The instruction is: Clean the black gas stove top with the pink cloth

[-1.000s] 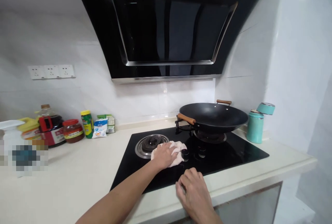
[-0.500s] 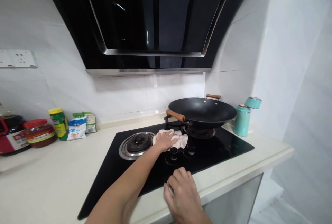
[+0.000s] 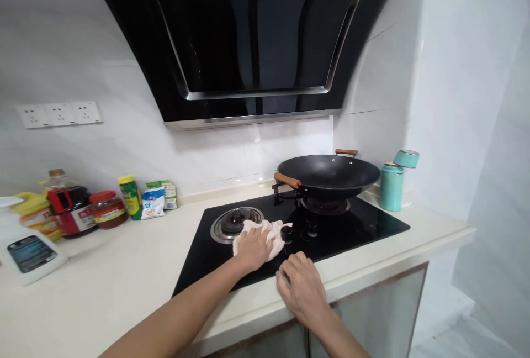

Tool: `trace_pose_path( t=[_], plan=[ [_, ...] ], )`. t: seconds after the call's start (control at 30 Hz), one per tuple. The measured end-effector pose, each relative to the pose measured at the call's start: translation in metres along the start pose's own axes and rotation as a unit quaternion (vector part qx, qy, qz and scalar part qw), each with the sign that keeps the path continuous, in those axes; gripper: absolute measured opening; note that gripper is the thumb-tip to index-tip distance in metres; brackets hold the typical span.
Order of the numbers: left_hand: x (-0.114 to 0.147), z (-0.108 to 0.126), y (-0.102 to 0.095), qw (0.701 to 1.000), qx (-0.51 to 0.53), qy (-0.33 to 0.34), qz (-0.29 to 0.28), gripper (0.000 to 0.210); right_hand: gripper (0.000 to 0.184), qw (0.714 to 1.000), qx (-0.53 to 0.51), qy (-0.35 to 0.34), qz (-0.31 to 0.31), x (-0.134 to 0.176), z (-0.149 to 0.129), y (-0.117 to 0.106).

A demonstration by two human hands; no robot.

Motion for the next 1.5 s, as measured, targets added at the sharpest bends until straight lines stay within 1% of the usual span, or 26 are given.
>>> trace_pose_path(
  t=[0.1, 0.2, 0.23, 0.27, 0.33, 0.37, 0.4, 0.47, 0.53, 0.57, 0.6, 0.67, 0.73, 0.8, 0.87, 0.9, 0.97, 1.03, 1.1, 1.13, 1.2, 1.23, 1.27, 1.33, 1.4, 1.5],
  plan=[
    [0.038, 0.005, 0.002, 1.0, -0.005, -0.003, -0.008, 0.049, 0.011, 1.0, -0.022, 0.011, -0.012, 0.0, 0.004, -0.002],
    [0.075, 0.01, 0.002, 0.999, 0.025, 0.021, -0.02, 0.047, 0.011, 0.997, -0.059, 0.04, -0.039, -0.004, 0.004, -0.009],
    [0.084, 0.01, 0.001, 0.998, 0.053, 0.037, -0.027, 0.048, 0.01, 0.995, -0.072, 0.042, -0.049, -0.007, 0.001, -0.013],
    [0.092, 0.008, -0.001, 0.993, 0.095, 0.055, -0.032, 0.05, 0.014, 0.994, -0.082, 0.034, -0.061, -0.011, -0.006, -0.015],
    [0.102, -0.005, -0.009, 0.974, 0.209, 0.083, -0.027, 0.061, 0.029, 0.991, -0.088, -0.005, -0.099, -0.022, -0.027, -0.015],
    [0.105, -0.017, -0.014, 0.959, 0.27, 0.085, -0.011, 0.065, 0.036, 0.987, -0.087, -0.03, -0.13, -0.028, -0.04, -0.01],
    [0.107, -0.035, -0.019, 0.942, 0.326, 0.076, 0.015, 0.065, 0.041, 0.981, -0.084, -0.053, -0.167, -0.034, -0.052, -0.003],
    [0.111, -0.08, -0.024, 0.916, 0.393, 0.022, 0.083, 0.058, 0.056, 0.963, -0.074, -0.083, -0.245, -0.045, -0.071, 0.019],
    [0.12, -0.125, -0.021, 0.908, 0.391, -0.054, 0.142, 0.05, 0.074, 0.944, -0.064, -0.102, -0.307, -0.052, -0.083, 0.043],
    [0.125, -0.143, -0.016, 0.912, 0.37, -0.086, 0.156, 0.047, 0.076, 0.938, -0.06, -0.104, -0.325, -0.055, -0.086, 0.052],
    [0.132, -0.155, -0.01, 0.921, 0.34, -0.11, 0.153, 0.045, 0.074, 0.936, -0.059, -0.101, -0.332, -0.057, -0.088, 0.059],
    [0.144, -0.165, 0.006, 0.947, 0.268, -0.131, 0.115, 0.041, 0.06, 0.942, -0.056, -0.085, -0.32, -0.058, -0.088, 0.063],
    [0.16, -0.165, 0.022, 0.967, 0.203, -0.136, 0.07, 0.04, 0.039, 0.954, -0.049, -0.077, -0.286, -0.055, -0.085, 0.055],
    [0.178, -0.168, 0.031, 0.976, 0.159, -0.141, 0.052, 0.042, 0.025, 0.961, -0.052, -0.09, -0.255, -0.047, -0.08, 0.039],
    [0.198, -0.18, 0.036, 0.979, 0.134, -0.146, 0.052, 0.044, 0.017, 0.964, -0.058, -0.101, -0.239, -0.036, -0.065, 0.021],
    [0.208, -0.19, 0.038, 0.979, 0.124, -0.149, 0.054, 0.045, 0.016, 0.966, -0.055, -0.099, -0.233, -0.031, -0.051, 0.011],
    [0.227, -0.217, 0.044, 0.979, 0.11, -0.162, 0.062, 0.047, 0.015, 0.973, -0.023, -0.074, -0.217, -0.02, -0.01, -0.009],
    [0.244, -0.244, 0.051, 0.975, 0.108, -0.18, 0.071, 0.047, 0.021, 0.979, 0.023, -0.037, -0.2, -0.01, 0.044, -0.03],
    [0.254, -0.261, 0.057, 0.971, 0.116, -0.191, 0.081, 0.047, 0.024, 0.976, 0.088, 0.037, -0.193, -0.003, 0.107, -0.05],
    [0.257, -0.263, 0.058, 0.971, 0.115, -0.193, 0.086, 0.047, 0.026, 0.97, 0.127, 0.076, -0.195, 0.0, 0.137, -0.06],
    [0.257, -0.26, 0.058, 0.972, 0.102, -0.194, 0.09, 0.049, 0.032, 0.946, 0.197, 0.167, -0.198, 0.001, 0.186, -0.077],
    [0.255, -0.256, 0.057, 0.972, 0.095, -0.194, 0.087, 0.05, 0.033, 0.932, 0.221, 0.202, -0.206, 0.0, 0.203, -0.083],
    [0.254, -0.252, 0.057, 0.973, 0.091, -0.194, 0.081, 0.052, 0.034, 0.919, 0.238, 0.229, -0.215, -0.004, 0.214, -0.086],
    [0.25, -0.246, 0.058, 0.975, 0.096, -0.188, 0.065, 0.053, 0.036, 0.905, 0.252, 0.255, -0.229, -0.016, 0.223, -0.085],
    [0.249, -0.246, 0.061, 0.976, 0.101, -0.18, 0.065, 0.052, 0.039, 0.902, 0.251, 0.266, -0.228, -0.034, 0.223, -0.077],
    [0.25, -0.251, 0.065, 0.977, 0.092, -0.17, 0.088, 0.05, 0.042, 0.909, 0.228, 0.273, -0.218, -0.063, 0.221, -0.058]
  ],
)
Point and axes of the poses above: each hand's wrist, its own x-axis away from the middle knuckle, its own y-axis out of the palm, z = x × y, the point moved 8 cm from there along -x, towards the middle knuckle, and after that the axes turned 10 degrees about -z, right-handed, at the moved point
